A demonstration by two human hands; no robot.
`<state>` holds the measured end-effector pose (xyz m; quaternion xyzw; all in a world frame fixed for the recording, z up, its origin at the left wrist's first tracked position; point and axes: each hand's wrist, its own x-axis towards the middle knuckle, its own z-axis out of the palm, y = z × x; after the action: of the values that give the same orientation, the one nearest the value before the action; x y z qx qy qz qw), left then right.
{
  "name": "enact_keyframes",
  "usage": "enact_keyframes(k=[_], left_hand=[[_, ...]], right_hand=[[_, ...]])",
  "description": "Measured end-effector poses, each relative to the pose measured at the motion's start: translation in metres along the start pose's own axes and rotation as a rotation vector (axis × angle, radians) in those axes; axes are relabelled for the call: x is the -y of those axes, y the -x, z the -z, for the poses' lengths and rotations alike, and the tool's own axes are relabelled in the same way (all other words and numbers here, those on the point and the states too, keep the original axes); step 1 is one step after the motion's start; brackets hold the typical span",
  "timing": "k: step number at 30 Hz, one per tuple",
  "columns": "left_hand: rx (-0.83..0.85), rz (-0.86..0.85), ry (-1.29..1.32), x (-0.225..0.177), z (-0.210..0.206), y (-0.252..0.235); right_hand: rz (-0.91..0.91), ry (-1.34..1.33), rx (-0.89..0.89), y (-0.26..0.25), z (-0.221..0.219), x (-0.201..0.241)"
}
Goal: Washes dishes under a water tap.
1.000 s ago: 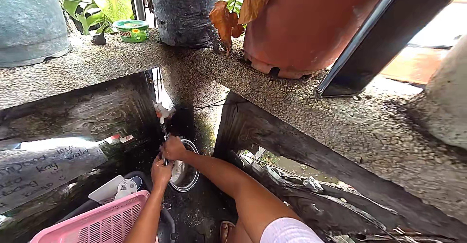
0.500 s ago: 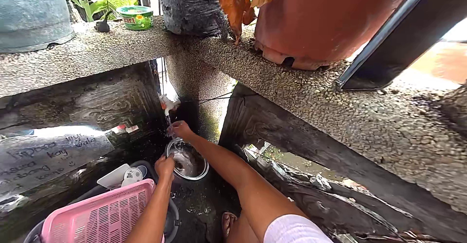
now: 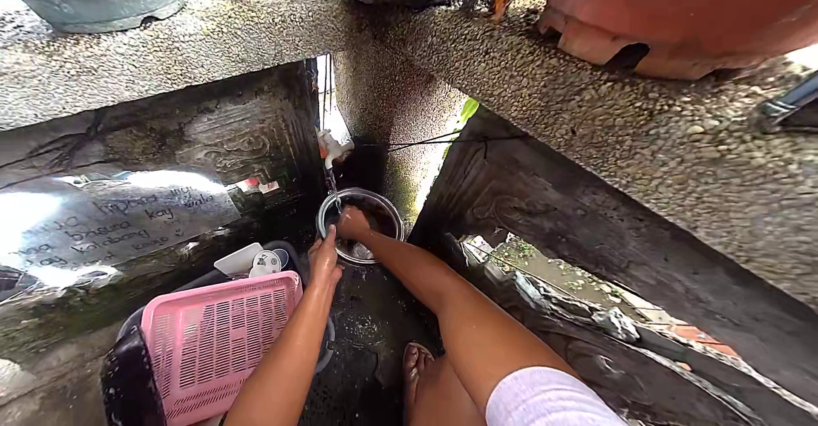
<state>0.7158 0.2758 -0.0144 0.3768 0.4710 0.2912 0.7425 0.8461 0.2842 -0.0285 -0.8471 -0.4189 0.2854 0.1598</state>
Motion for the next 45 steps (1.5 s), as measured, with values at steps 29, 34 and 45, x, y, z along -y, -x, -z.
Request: enact_keyframes(k=[29, 34, 45], left_hand=[[-0.01, -0.173, 0.077, -0.024, 0.033, -0.03], [-0.01, -0.106, 0.102, 0.001, 0.017, -0.016], [-0.145, -0.409, -0.18, -0.012, 0.001, -0.022]], right_hand=[[0.42, 0.174, 0.464, 0.024, -0.024, -0.019], [0.326, 0.512, -0.046, 0.009, -0.016, -0.011], [-0.06, -0.063, 0.223, 0.026, -0.033, -0.007]])
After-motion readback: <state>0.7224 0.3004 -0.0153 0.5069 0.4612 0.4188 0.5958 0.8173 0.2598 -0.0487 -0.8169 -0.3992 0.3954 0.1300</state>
